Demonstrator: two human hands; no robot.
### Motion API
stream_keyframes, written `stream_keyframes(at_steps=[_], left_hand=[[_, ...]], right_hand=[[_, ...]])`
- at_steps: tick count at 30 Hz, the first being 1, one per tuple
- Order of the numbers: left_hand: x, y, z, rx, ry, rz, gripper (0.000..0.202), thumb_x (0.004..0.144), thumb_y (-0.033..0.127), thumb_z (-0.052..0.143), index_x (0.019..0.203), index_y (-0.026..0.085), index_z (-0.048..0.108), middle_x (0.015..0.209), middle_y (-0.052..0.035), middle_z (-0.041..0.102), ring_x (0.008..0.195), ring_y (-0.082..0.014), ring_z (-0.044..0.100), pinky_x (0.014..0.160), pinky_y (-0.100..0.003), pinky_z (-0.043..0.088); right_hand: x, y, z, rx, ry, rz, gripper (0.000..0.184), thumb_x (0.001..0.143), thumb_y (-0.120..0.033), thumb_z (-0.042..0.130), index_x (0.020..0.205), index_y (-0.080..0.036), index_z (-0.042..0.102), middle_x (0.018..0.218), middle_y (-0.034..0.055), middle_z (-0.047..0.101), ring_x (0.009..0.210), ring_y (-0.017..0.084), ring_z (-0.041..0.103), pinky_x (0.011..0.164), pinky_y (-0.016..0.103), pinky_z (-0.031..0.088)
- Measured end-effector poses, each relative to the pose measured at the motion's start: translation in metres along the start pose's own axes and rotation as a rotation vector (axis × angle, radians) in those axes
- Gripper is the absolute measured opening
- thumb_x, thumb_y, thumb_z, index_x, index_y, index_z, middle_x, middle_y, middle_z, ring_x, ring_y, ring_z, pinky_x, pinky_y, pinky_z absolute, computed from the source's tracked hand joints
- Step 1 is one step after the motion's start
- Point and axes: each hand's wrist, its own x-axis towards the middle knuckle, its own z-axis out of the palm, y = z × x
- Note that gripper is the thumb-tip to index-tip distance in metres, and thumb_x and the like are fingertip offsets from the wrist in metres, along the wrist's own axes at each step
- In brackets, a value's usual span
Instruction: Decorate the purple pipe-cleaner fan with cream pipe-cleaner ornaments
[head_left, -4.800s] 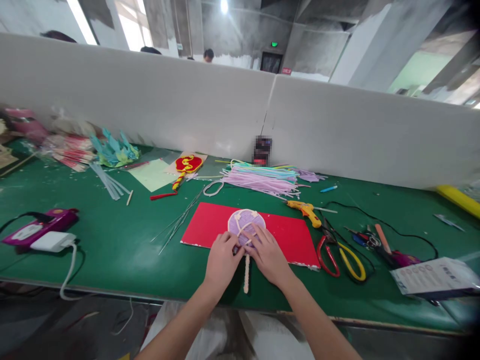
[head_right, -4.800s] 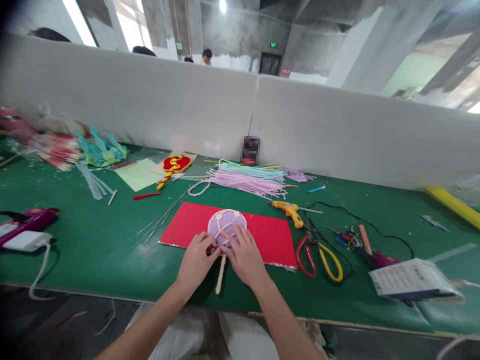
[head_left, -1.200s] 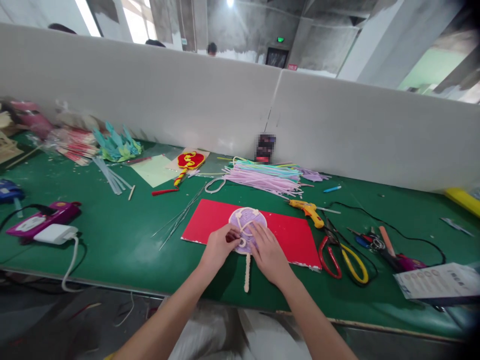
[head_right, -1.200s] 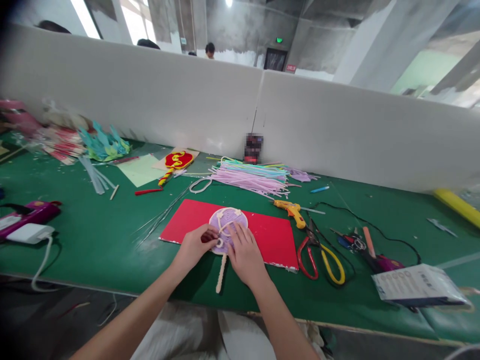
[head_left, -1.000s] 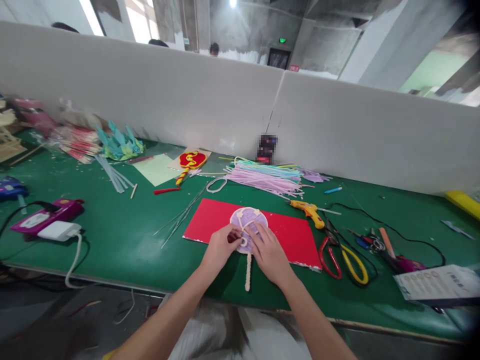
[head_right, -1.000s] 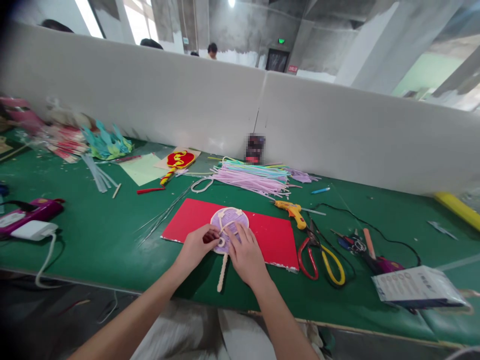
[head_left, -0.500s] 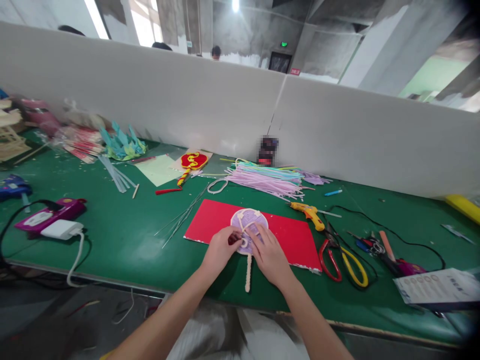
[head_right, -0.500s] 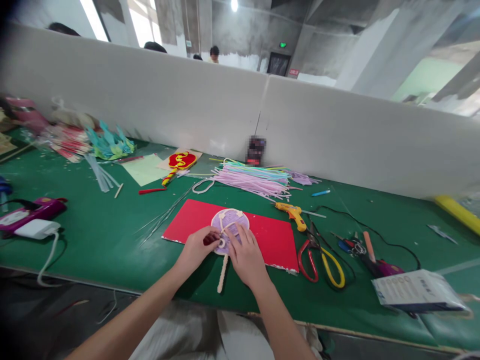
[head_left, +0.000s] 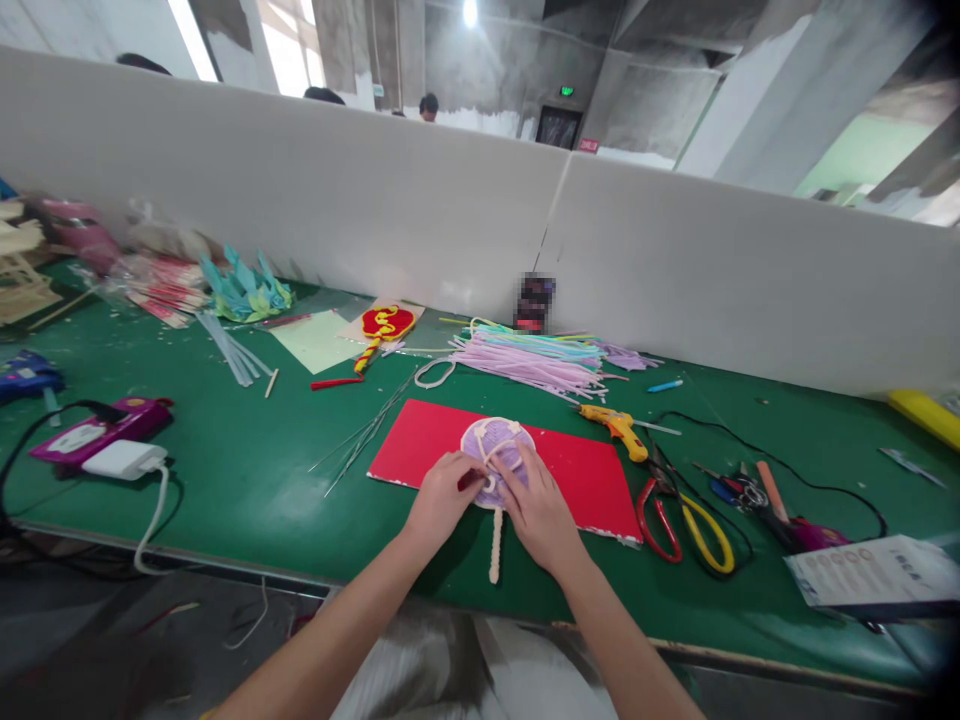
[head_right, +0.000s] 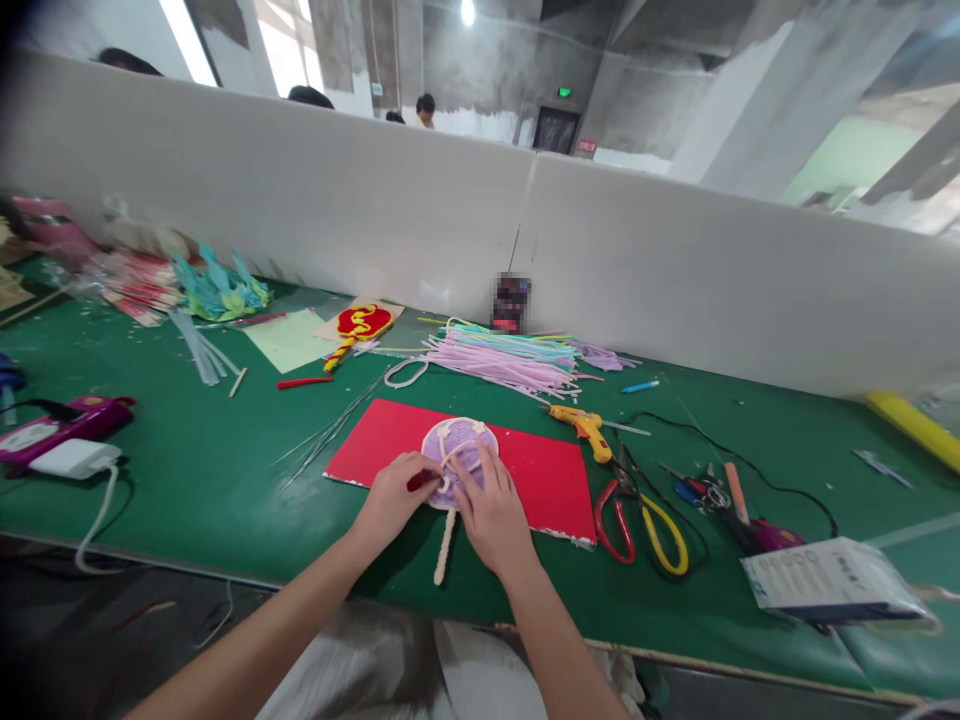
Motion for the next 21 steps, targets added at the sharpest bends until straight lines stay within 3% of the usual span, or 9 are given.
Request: stream_keyframes(at_steps=[8,15,21], left_hand=[[-0.001,0.002,0.002,-0.008,-0.016,0.016,0.010,0.079,0.013,0.050,0.081,0.019,0.058,0.082,-0.0010,0.058,0.078,-0.0125,0.055,0.075,-0.024,0.044],[0.008,0.004,0.003,0.118,-0.109,-0.024,0.013,0.076,0.011,0.051,0.084,0.019,0.059,0.085,-0.0024,0.058,0.082,-0.0149,0.055,0.075,-0.026,0.044],[0.025,0.008,0.002,0.214,-0.221,-0.067,0.015,0.071,0.005,0.051,0.071,0.016,0.061,0.087,-0.0036,0.055,0.074,-0.0123,0.055,0.069,-0.023,0.044]], right_hand=[[-0.002,0.002,0.002,0.029,0.047,-0.003,0.041,0.089,-0.027,0.036,0.130,-0.031,0.039,0.142,0.0043,0.026,0.129,0.025,0.027,0.099,0.044,0.034],[-0.002,0.003,0.004,0.045,0.076,-0.001,0.038,0.089,-0.027,0.036,0.126,-0.029,0.045,0.139,0.0052,0.034,0.124,0.024,0.036,0.097,0.042,0.037],[-0.002,0.004,0.007,0.028,0.071,0.003,0.037,0.089,-0.028,0.036,0.124,-0.027,0.048,0.135,0.0075,0.039,0.121,0.024,0.039,0.096,0.042,0.038]])
